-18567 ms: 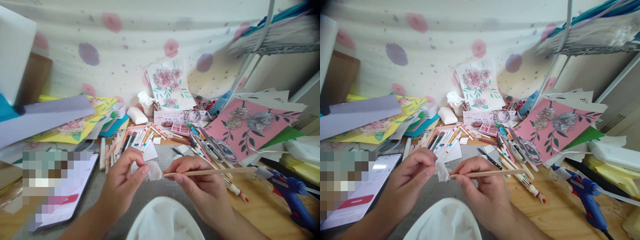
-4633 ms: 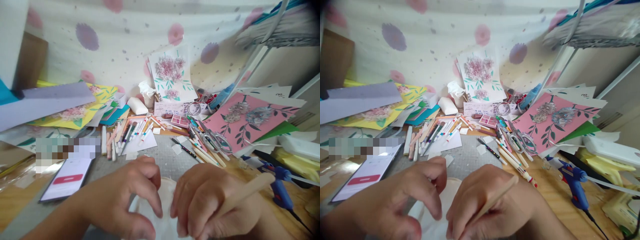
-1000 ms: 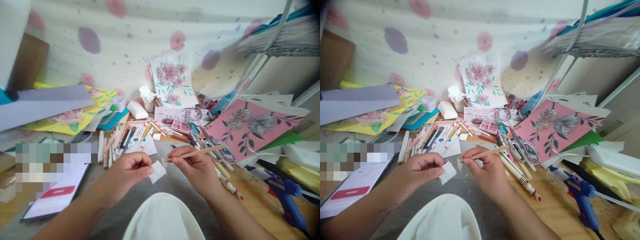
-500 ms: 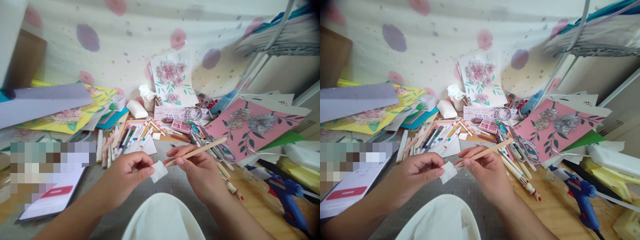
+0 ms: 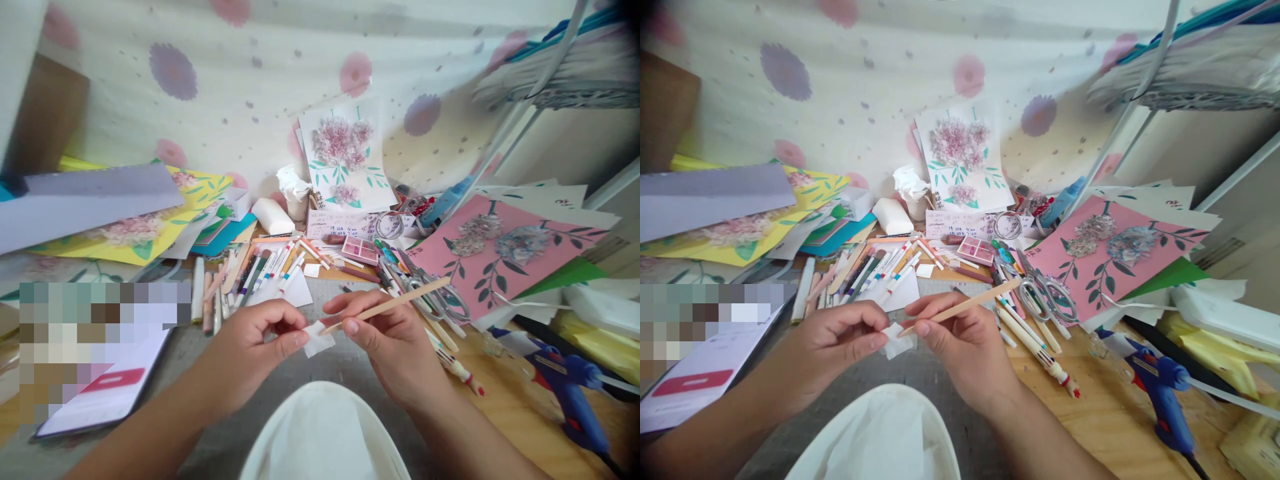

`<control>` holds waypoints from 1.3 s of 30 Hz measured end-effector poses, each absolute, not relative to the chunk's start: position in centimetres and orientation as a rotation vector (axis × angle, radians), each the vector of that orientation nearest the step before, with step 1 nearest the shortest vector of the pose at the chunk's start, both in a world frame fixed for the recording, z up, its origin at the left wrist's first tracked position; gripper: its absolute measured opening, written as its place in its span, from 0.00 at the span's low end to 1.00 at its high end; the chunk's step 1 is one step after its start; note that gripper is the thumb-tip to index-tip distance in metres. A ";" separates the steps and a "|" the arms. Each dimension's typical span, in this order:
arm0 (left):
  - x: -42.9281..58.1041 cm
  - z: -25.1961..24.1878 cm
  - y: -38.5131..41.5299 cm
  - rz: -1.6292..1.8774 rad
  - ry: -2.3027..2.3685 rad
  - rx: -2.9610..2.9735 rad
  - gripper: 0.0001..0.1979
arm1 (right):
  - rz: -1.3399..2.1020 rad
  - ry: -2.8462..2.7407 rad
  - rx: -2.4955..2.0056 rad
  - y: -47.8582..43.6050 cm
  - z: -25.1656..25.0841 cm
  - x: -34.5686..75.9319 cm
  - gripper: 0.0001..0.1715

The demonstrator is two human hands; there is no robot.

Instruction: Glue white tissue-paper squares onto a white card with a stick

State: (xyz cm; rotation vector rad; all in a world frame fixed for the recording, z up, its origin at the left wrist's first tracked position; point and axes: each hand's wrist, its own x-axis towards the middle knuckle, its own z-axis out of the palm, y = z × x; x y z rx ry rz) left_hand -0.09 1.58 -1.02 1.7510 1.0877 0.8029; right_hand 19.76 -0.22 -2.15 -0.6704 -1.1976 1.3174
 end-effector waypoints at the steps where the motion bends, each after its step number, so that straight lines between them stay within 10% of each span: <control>1: -0.1 -0.9 1.5 0.815 1.090 1.781 0.07 | 1.321 -1.191 -0.672 -0.2 -2.2 19.7 0.02; 39: -0.5 -1.2 0.4 1.305 0.841 2.620 0.15 | 1.322 -0.997 -0.726 -0.2 -2.0 19.0 0.02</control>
